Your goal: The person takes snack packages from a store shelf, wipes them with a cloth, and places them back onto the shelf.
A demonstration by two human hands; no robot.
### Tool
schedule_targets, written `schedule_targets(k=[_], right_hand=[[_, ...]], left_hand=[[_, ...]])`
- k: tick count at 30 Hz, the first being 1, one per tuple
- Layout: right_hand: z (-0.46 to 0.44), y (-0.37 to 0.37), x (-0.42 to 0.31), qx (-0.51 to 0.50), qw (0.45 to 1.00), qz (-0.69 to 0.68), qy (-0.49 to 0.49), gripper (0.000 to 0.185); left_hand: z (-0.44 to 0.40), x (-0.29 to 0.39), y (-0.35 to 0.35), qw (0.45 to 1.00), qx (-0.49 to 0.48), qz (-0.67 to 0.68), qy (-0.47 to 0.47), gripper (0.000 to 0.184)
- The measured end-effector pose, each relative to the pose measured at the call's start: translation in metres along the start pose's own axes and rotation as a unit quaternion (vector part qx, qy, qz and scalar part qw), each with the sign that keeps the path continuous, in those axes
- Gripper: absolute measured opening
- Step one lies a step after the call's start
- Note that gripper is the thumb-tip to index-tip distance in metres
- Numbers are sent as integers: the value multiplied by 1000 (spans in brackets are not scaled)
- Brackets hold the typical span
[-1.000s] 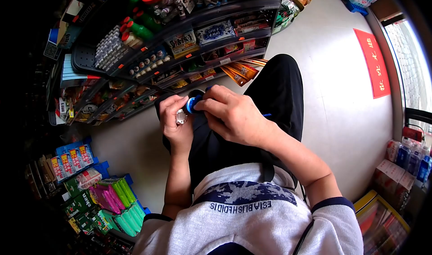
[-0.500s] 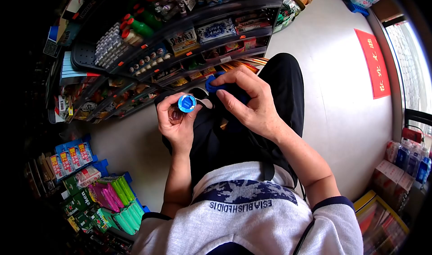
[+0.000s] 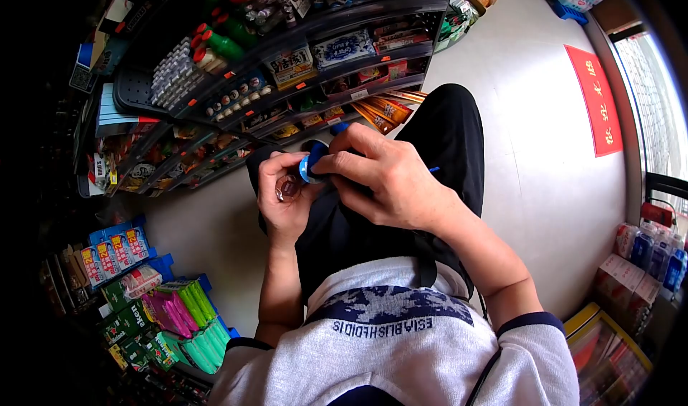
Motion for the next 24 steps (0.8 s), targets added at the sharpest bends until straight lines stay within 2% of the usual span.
schedule_targets(k=[2, 4, 6, 11, 17, 24], right_hand=[[0, 6, 1, -22, 999, -39, -11, 24], [0, 11, 2, -17, 995, -96, -7, 23], [1, 14, 2, 19, 993, -110, -28, 21], [6, 11, 10, 15, 995, -70, -69, 19], [7, 0, 8, -5, 997, -64, -47, 24], [7, -4, 6, 1, 997, -67, -33, 30]], left_hand=[[-1, 1, 1, 998, -55, -4, -23, 36], [-1, -1, 3, 997, -64, 5, -30, 35], [-1, -2, 5, 995, -67, 78, -2, 34], [-3, -2, 9, 988, -102, 116, -28, 34], [-8, 4, 8, 985, -115, 114, -53, 31], [-7, 2, 10, 980, -111, 164, 7, 31]])
Point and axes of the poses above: each hand's wrist, its own z-axis away from the middle knuckle, its own y-axis out of the back of the hand, x = y × z, the point moved 2 cm from there along -z, towards the middle knuckle
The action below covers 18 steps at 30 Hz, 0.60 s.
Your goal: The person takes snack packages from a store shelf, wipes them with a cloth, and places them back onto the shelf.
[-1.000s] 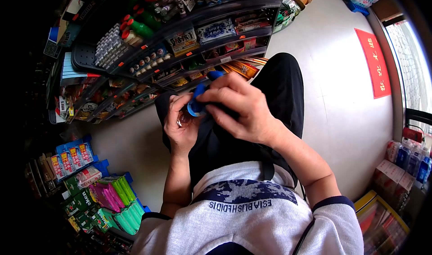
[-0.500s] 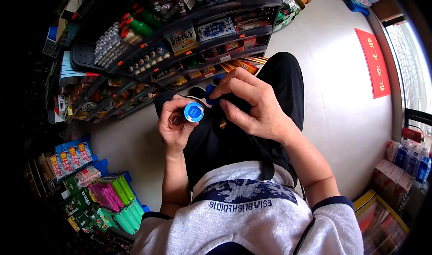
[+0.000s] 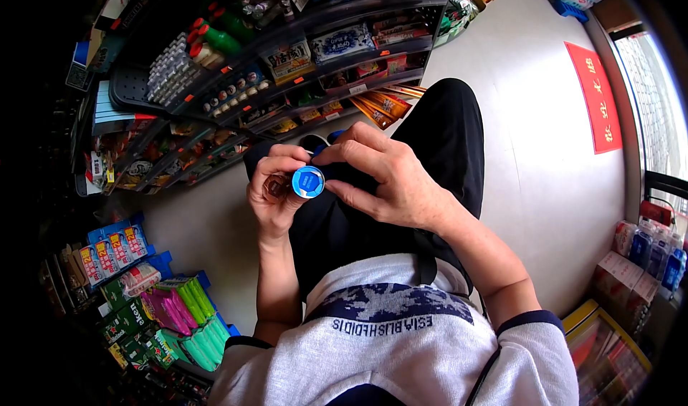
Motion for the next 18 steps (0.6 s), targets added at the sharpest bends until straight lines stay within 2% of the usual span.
schedule_targets(k=[6, 14, 18], right_hand=[[3, -8, -1, 21, 1000, 0, 9, 35], [5, -13, -1, 51, 997, 47, 22, 34], [4, -13, 3, 56, 997, 44, 17, 35]], left_hand=[[-4, -2, 3, 999, -30, -16, -27, 32], [-1, -6, 3, 998, -39, 39, 4, 37], [-1, -8, 0, 999, -27, 26, 9, 41]])
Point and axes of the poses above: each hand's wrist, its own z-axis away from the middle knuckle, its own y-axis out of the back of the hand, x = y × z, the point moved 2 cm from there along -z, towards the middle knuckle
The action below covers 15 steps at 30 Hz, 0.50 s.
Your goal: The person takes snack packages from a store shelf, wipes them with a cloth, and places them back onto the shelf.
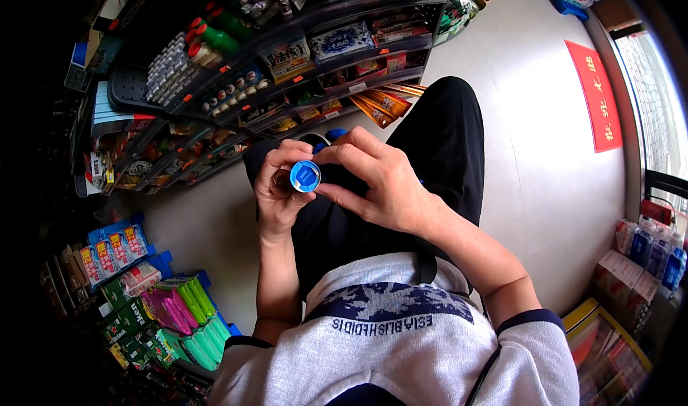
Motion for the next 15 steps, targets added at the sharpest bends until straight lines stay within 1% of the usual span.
schedule_targets(k=[2, 4, 6, 10, 12, 13, 15], right_hand=[[0, 2, 4, -24, 999, -21, -24, 36], [0, 3, 6, -34, 998, -24, -41, 36], [-1, 5, 7, -26, 998, -14, -50, 35], [-2, 9, 11, -6, 998, -17, -64, 33], [-2, 10, 12, 1, 998, -17, -64, 32], [-2, 11, 12, 3, 997, -17, -70, 31], [-2, 12, 12, 4, 997, -18, -75, 30]], left_hand=[[1, -1, 0, 1000, 7, 3, 28, 43], [0, 0, -2, 1000, 9, -15, 19, 41], [-1, 2, -3, 998, 24, -45, 39, 38], [-2, 7, -6, 996, 31, -63, 45, 37], [-2, 9, -7, 992, 31, -99, 67, 36], [-2, 9, -5, 992, 31, -99, 67, 36], [-3, 8, -3, 986, 5, -162, 45, 40]])
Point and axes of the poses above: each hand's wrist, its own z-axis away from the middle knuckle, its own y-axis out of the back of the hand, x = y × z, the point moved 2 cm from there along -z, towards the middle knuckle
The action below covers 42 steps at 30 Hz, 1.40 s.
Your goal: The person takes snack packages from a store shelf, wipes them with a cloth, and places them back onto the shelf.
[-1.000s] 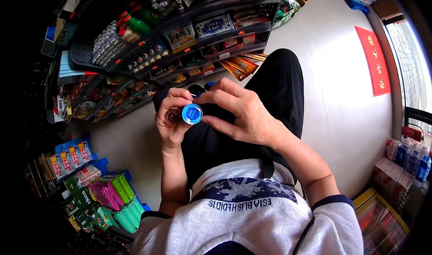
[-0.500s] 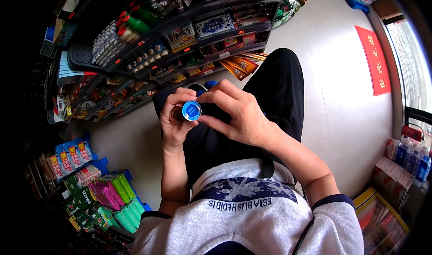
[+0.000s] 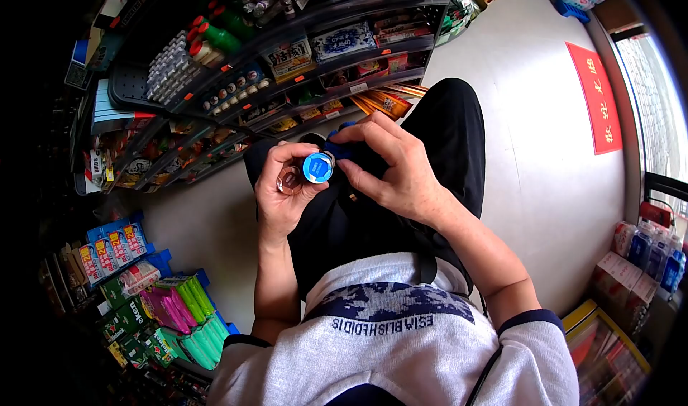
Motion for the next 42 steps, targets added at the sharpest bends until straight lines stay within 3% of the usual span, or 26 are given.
schedule_targets(k=[10, 17, 18, 19, 22, 23, 25, 33, 35, 37, 39, 41, 42], right_hand=[[-1, 1, -1, 18, 1000, -15, 8, 26], [2, 7, -10, 50, 998, 1, 39, 24], [1, 7, -16, 47, 997, 7, 58, 23], [1, 6, -20, 33, 996, 21, 86, 26], [2, -13, -19, -29, 981, 114, 153, 26], [3, -20, -17, -53, 971, 177, 153, 23], [5, -29, -11, -56, 963, 217, 150, 22], [0, -36, 2, -133, 955, 241, 107, 22], [-4, -35, 7, -138, 960, 221, 98, 20], [-9, -26, 16, -37, 996, 74, 20, 18], [-14, -17, 38, 25, 999, -5, -31, 21], [-14, -14, 73, 94, 992, 3, -85, 20], [-11, -18, 90, 126, 960, -132, -211, 18]], left_hand=[[-7, 15, -1, 994, 2, -94, -56, 33], [-3, 11, -1, 995, 16, -92, -27, 34], [-3, 9, -3, 993, 9, -118, 22, 34], [-3, 5, -4, 987, 2, -144, 70, 35], [-1, -4, -10, 983, -10, -181, 13, 46], [0, -7, -12, 977, -9, -213, -32, 48], [4, -11, -12, 973, 2, -229, -31, 50], [20, -40, -14, 968, 7, -248, 49, 41], [19, -47, -15, 968, 22, -215, 128, 39], [18, -75, -10, 973, 21, -196, 122, 32], [16, -106, -7, 967, 92, 86, 220, 26], [13, -137, 0, 897, 145, 230, 349, 21], [12, -157, 4, 883, 153, 267, 355, 22]])
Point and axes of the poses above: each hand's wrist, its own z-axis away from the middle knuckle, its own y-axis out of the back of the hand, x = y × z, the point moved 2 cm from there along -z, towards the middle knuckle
